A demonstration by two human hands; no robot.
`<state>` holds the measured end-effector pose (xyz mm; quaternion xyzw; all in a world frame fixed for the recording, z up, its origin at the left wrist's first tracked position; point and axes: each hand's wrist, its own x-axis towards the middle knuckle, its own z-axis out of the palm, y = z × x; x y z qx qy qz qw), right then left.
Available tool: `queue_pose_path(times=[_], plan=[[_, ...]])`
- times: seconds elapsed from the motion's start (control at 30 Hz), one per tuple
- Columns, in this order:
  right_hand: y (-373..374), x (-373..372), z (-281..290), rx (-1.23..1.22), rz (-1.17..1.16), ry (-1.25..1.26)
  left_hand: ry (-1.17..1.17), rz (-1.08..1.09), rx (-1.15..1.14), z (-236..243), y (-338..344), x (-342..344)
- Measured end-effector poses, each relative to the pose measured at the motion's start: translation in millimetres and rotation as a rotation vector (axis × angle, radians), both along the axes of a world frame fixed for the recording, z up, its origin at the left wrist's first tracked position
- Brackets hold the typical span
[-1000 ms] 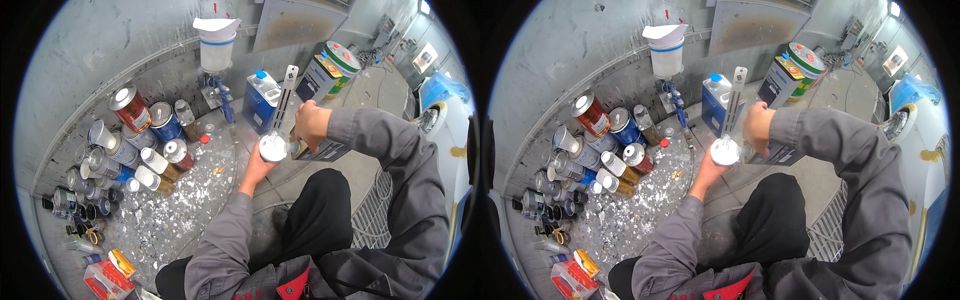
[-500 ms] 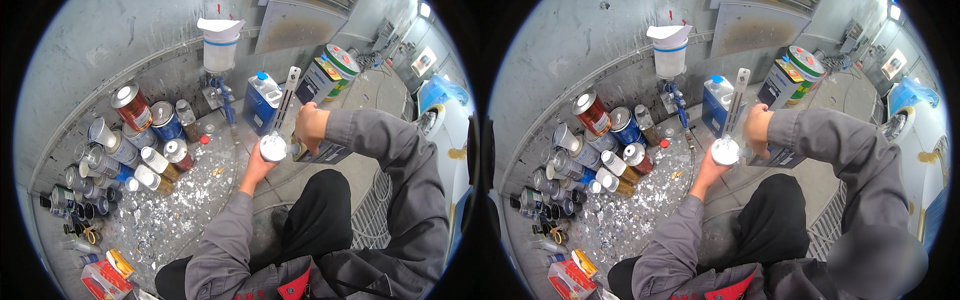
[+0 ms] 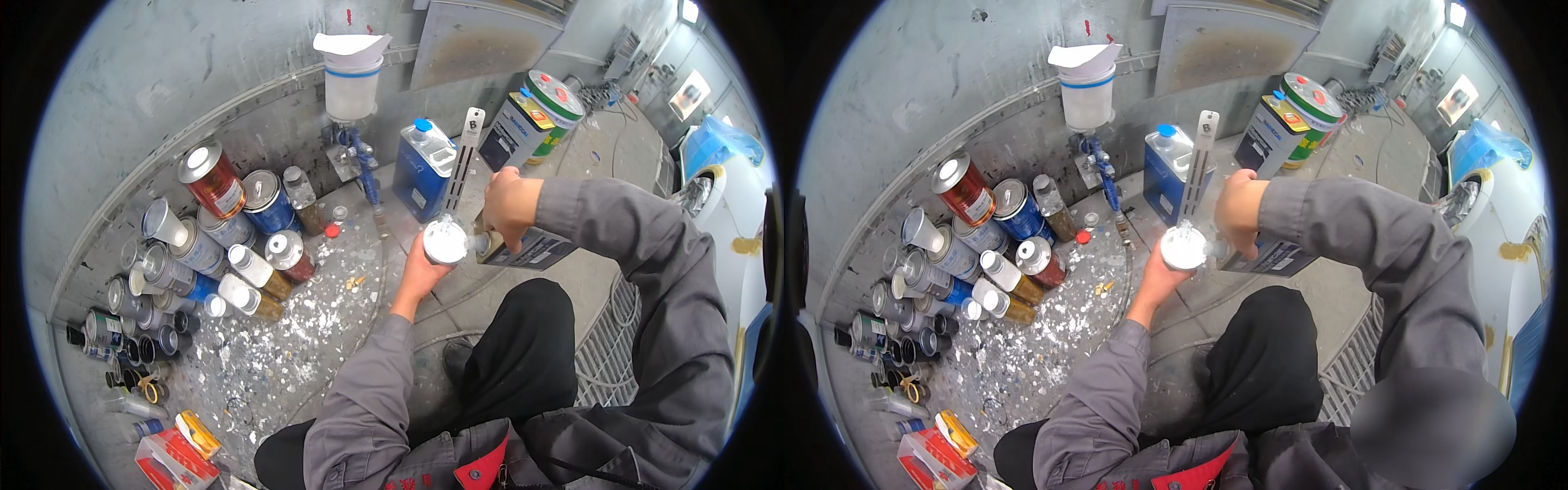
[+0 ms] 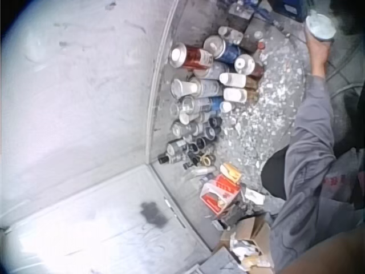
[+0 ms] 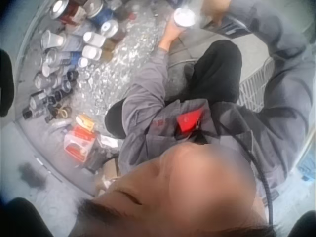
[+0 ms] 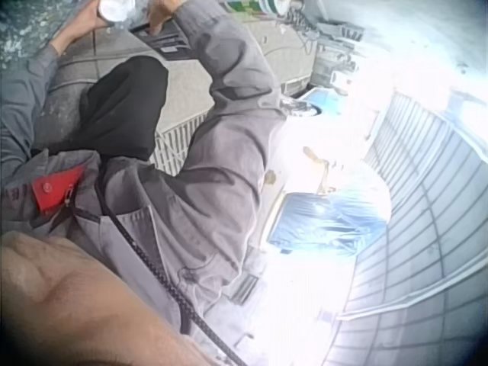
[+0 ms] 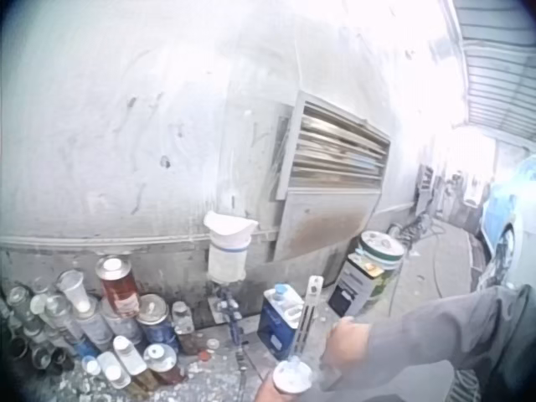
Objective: The person wipes a white car bumper with a yellow cloth while holding a spray gun. They then move to a workbench, pour white paint into a small cup, and stir it with a stick.
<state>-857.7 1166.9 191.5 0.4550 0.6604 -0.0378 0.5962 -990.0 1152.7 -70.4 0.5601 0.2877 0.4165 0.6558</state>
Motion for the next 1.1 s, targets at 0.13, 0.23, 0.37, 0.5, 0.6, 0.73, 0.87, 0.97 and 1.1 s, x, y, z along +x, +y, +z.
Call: queue_pose_path(times=[0.13,0.23,0.37,0.5,0.6,0.73,0.87,0.97,1.1], plan=[[-17.2,52.0,13.4,0.121,-0.077,0.317,-0.053,-0.009,-0.017,3.2,1.2,3.8],[-48.8,105.0,10.9,0.315,-0.193,0.557,-0.073,0.029,0.023,4.2,5.4,3.1],[-73.8,183.7,-47.1,0.549,-0.502,0.766,-0.015,0.039,-0.004,23.3,6.7,-4.7],[-42.8,224.2,-131.0,0.868,-0.721,0.788,0.004,0.099,0.032,33.8,9.7,-23.9],[-2.8,239.5,-177.9,1.122,-0.834,0.725,0.073,0.115,0.070,43.3,6.3,-36.7],[53.9,237.8,-222.2,1.354,-0.895,0.679,0.067,0.162,-0.018,57.6,-9.2,-62.8],[84.1,256.7,-254.3,1.404,-0.871,0.660,0.163,0.234,0.030,58.6,-20.9,-78.1],[106.2,263.7,-249.3,1.455,-0.742,0.616,0.163,0.293,-0.025,68.0,-29.5,-82.4],[166.1,209.6,-161.8,1.315,-0.611,1.141,0.186,0.322,-0.023,72.1,-32.1,-85.0]])
